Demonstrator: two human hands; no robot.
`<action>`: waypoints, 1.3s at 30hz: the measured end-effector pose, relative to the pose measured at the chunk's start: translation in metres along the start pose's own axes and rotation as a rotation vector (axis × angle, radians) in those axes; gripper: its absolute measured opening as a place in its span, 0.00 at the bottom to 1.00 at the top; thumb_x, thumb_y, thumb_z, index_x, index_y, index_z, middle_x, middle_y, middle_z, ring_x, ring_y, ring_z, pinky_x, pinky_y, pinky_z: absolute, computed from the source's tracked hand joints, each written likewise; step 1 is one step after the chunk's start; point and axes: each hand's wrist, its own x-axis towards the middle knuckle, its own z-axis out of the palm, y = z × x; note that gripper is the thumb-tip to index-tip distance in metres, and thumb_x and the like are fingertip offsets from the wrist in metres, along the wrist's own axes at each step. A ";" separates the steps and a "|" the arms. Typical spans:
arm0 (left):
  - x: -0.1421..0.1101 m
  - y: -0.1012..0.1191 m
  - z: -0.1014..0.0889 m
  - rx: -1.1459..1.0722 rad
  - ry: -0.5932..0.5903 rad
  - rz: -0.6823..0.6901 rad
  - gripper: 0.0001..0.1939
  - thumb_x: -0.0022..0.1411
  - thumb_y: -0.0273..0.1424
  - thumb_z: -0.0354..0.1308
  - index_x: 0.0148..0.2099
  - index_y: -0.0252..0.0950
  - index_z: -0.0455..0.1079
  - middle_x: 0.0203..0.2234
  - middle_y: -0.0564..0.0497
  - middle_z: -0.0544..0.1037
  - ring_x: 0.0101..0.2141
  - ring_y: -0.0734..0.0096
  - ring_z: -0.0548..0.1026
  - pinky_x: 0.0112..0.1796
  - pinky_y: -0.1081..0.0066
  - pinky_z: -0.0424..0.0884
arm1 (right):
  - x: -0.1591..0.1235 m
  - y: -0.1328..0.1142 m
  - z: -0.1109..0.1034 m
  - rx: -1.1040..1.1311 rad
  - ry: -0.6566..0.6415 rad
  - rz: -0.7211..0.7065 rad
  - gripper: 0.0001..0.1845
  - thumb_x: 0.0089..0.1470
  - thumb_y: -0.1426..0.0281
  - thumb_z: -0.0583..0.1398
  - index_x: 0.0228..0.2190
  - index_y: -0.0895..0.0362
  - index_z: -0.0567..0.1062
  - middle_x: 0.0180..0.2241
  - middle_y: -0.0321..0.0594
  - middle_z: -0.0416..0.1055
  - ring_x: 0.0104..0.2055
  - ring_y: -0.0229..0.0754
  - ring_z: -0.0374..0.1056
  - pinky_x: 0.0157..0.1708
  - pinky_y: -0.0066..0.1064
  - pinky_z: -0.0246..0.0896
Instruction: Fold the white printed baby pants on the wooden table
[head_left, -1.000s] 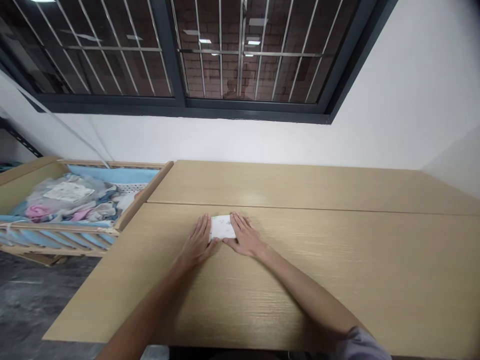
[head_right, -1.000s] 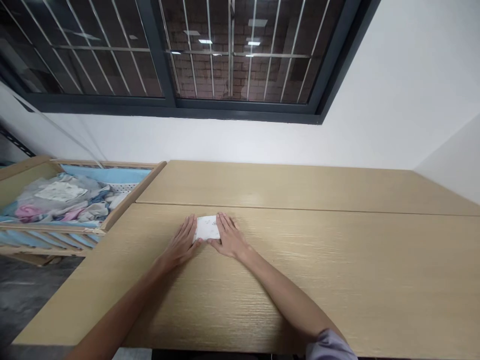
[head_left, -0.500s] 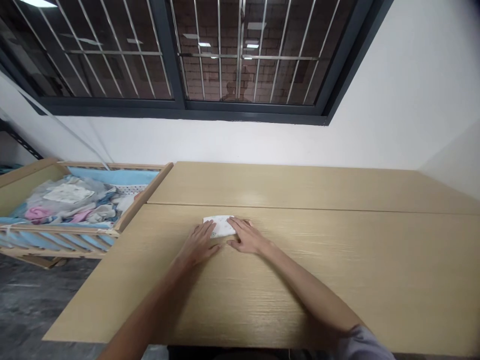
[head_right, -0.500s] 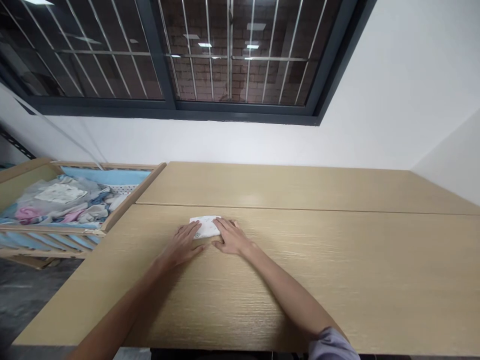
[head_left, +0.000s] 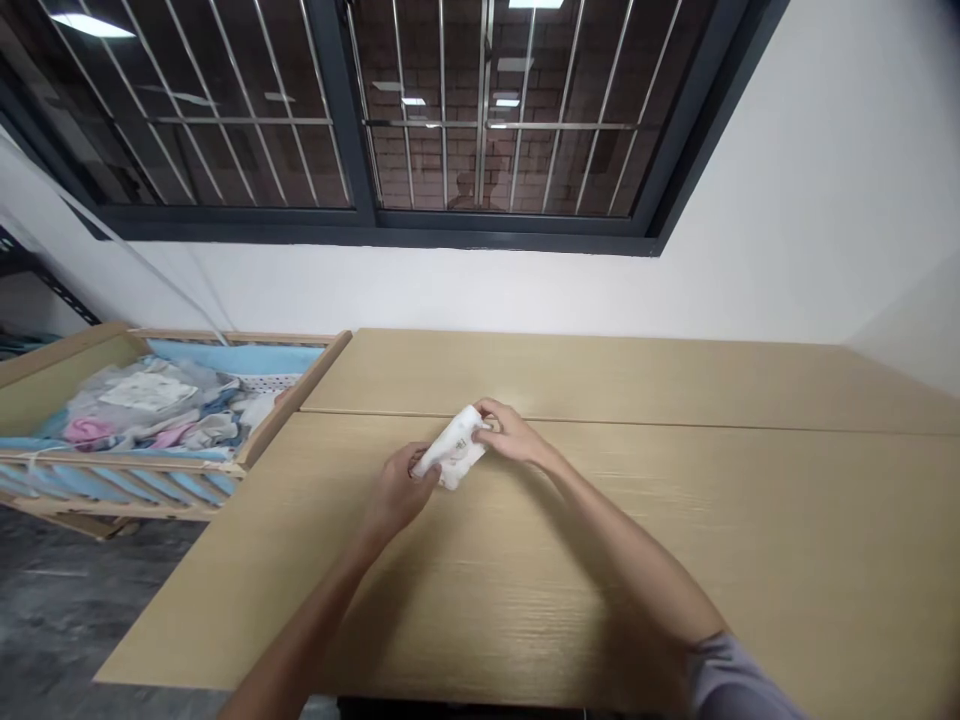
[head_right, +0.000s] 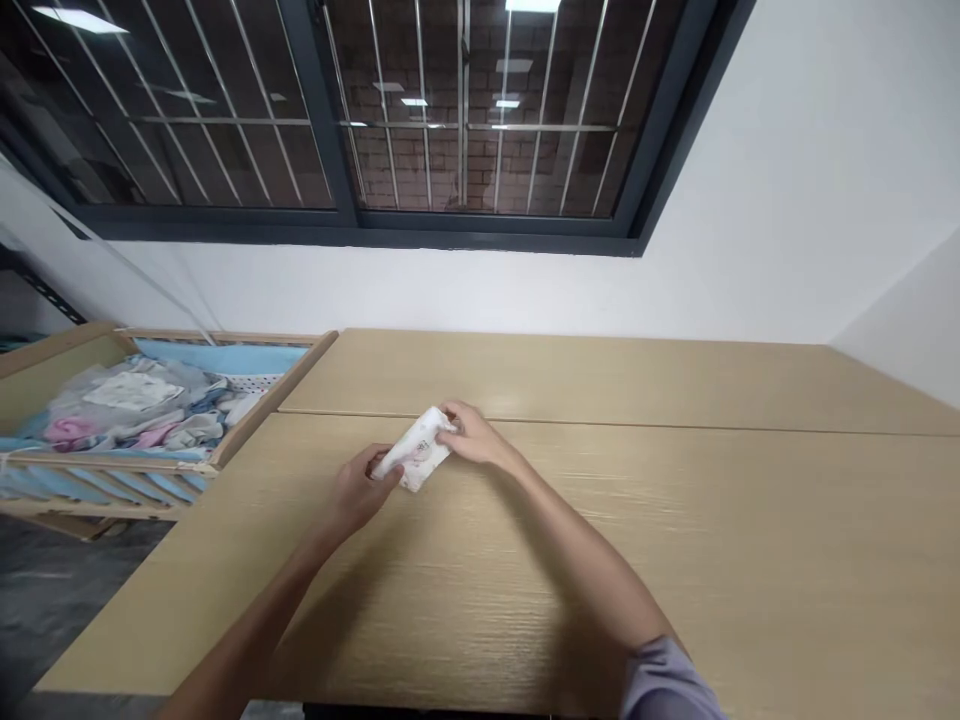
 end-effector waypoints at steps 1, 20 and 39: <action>-0.003 0.006 -0.002 -0.094 -0.018 -0.061 0.15 0.61 0.38 0.58 0.48 0.39 0.71 0.39 0.50 0.81 0.39 0.63 0.79 0.38 0.68 0.73 | 0.004 -0.004 -0.007 0.079 -0.044 0.026 0.16 0.49 0.71 0.61 0.42 0.56 0.71 0.38 0.37 0.70 0.40 0.43 0.67 0.41 0.35 0.62; -0.017 0.005 0.035 0.521 -0.187 -0.242 0.20 0.66 0.45 0.52 0.44 0.31 0.72 0.42 0.33 0.79 0.45 0.43 0.77 0.46 0.53 0.69 | 0.040 0.062 0.035 -0.042 -0.331 0.263 0.31 0.52 0.66 0.68 0.55 0.60 0.67 0.48 0.52 0.75 0.44 0.48 0.75 0.42 0.39 0.72; -0.087 -0.011 0.103 0.658 -0.059 0.124 0.36 0.69 0.47 0.48 0.69 0.27 0.59 0.67 0.28 0.60 0.67 0.37 0.57 0.60 0.44 0.64 | -0.009 0.036 0.049 -0.296 -0.624 -0.452 0.30 0.67 0.64 0.53 0.68 0.50 0.58 0.69 0.39 0.55 0.72 0.40 0.47 0.71 0.40 0.38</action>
